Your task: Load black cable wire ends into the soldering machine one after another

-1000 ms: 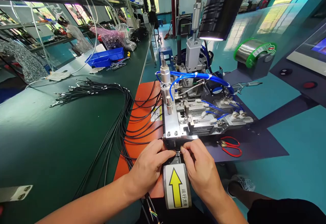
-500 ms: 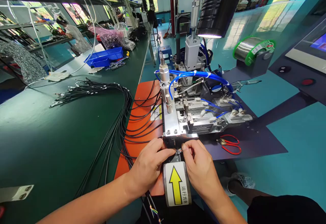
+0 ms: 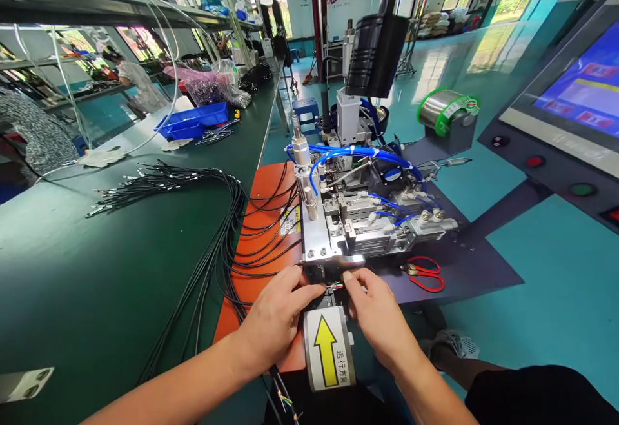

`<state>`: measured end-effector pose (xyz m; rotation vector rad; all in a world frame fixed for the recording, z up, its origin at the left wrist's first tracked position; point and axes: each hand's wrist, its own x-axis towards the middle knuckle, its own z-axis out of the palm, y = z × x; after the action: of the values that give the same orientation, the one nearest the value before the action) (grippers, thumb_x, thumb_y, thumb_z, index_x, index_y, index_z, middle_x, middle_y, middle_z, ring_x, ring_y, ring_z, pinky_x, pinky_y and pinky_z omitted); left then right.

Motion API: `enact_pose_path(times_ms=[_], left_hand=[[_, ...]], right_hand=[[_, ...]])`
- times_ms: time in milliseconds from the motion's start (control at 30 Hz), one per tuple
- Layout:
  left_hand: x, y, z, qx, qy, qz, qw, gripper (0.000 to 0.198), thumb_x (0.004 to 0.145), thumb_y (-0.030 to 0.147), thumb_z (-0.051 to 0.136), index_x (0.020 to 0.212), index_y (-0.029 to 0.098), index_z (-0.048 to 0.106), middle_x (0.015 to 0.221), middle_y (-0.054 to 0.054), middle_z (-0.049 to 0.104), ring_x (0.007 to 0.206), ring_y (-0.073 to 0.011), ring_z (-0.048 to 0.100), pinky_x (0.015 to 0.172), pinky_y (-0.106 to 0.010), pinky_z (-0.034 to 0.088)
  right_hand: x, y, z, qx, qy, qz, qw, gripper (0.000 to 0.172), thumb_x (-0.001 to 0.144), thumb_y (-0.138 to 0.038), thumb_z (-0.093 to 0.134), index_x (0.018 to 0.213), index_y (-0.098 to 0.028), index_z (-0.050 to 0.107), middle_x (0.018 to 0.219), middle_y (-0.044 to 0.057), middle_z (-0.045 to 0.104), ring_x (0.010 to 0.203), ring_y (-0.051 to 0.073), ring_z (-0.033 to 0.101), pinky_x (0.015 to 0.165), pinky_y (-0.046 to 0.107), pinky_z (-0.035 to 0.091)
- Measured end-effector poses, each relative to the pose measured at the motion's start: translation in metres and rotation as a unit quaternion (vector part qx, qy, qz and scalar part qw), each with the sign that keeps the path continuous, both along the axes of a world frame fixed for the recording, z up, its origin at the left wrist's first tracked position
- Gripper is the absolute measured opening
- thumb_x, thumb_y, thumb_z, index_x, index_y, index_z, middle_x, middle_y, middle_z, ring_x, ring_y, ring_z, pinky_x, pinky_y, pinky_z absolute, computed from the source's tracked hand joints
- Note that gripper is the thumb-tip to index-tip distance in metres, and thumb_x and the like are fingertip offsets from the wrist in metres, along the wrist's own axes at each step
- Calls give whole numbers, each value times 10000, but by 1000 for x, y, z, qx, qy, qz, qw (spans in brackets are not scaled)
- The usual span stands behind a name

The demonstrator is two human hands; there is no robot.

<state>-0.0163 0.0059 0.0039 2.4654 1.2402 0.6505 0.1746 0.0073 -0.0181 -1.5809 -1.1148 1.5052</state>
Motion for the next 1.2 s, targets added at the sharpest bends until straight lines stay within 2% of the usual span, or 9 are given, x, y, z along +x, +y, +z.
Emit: enact_pose_path(times_ms=[167, 267, 400, 500, 600, 933, 1100, 1200], left_hand=[[-1, -2, 4, -3, 29, 0, 1000, 290, 900, 83, 529, 1124, 212, 661, 967, -67, 565, 892, -216, 509, 776, -347, 472], [-4, -3, 8, -8, 54, 3, 999, 322, 919, 85, 509, 1167, 238, 645, 984, -66, 564, 898, -218, 503, 768, -347, 478], [-7, -3, 8, 0, 60, -3, 998, 257, 964, 127, 469, 1134, 209, 643, 971, -64, 588, 899, -215, 511, 806, -363, 482], [-7, -2, 7, 16, 70, 8, 997, 195, 970, 131, 458, 1030, 160, 641, 927, -66, 593, 870, -214, 517, 816, -374, 482], [-4, -3, 8, 29, 107, 16, 994, 197, 966, 107, 440, 1007, 148, 628, 912, -71, 582, 862, -221, 515, 804, -378, 480], [1, -4, 13, 92, 199, 39, 975, 233, 953, 88, 422, 854, 153, 622, 811, -68, 573, 750, -226, 494, 721, -382, 430], [-6, -3, 11, 53, 163, 30, 985, 178, 948, 120, 480, 964, 166, 651, 871, -57, 595, 833, -230, 520, 760, -389, 425], [-10, -4, 17, 17, 138, 25, 990, 186, 955, 142, 486, 1012, 174, 660, 909, -57, 591, 880, -226, 519, 785, -384, 433]], right_hand=[[-4, -4, 3, 94, -57, 16, 994, 337, 917, -517, 532, 824, -203, 609, 694, -18, 571, 630, 145, 488, 562, 242, 388], [-7, -5, 2, 113, -86, 6, 990, 337, 930, -501, 507, 831, -200, 622, 762, 4, 633, 703, 173, 550, 625, 257, 420], [-9, -7, -2, 134, -124, -9, 983, 339, 951, -491, 466, 832, -202, 599, 764, 9, 637, 711, 184, 572, 649, 273, 431], [-10, -7, -5, 165, -167, 1, 972, 344, 972, -477, 421, 808, -211, 564, 734, 5, 615, 691, 183, 561, 634, 277, 423], [-10, -5, -8, 187, -197, 9, 962, 353, 980, -468, 394, 772, -218, 530, 704, 2, 601, 666, 182, 551, 617, 281, 410], [-12, -3, -7, 197, -225, -3, 954, 381, 946, -487, 410, 697, -218, 518, 661, 12, 608, 637, 195, 549, 587, 289, 392], [-11, -2, -9, 184, -192, 6, 964, 387, 945, -492, 422, 712, -207, 541, 664, 4, 592, 638, 183, 537, 577, 274, 400], [-5, -3, -8, 173, -171, 6, 970, 387, 937, -489, 448, 711, -199, 570, 643, -4, 576, 599, 166, 511, 542, 261, 387]])
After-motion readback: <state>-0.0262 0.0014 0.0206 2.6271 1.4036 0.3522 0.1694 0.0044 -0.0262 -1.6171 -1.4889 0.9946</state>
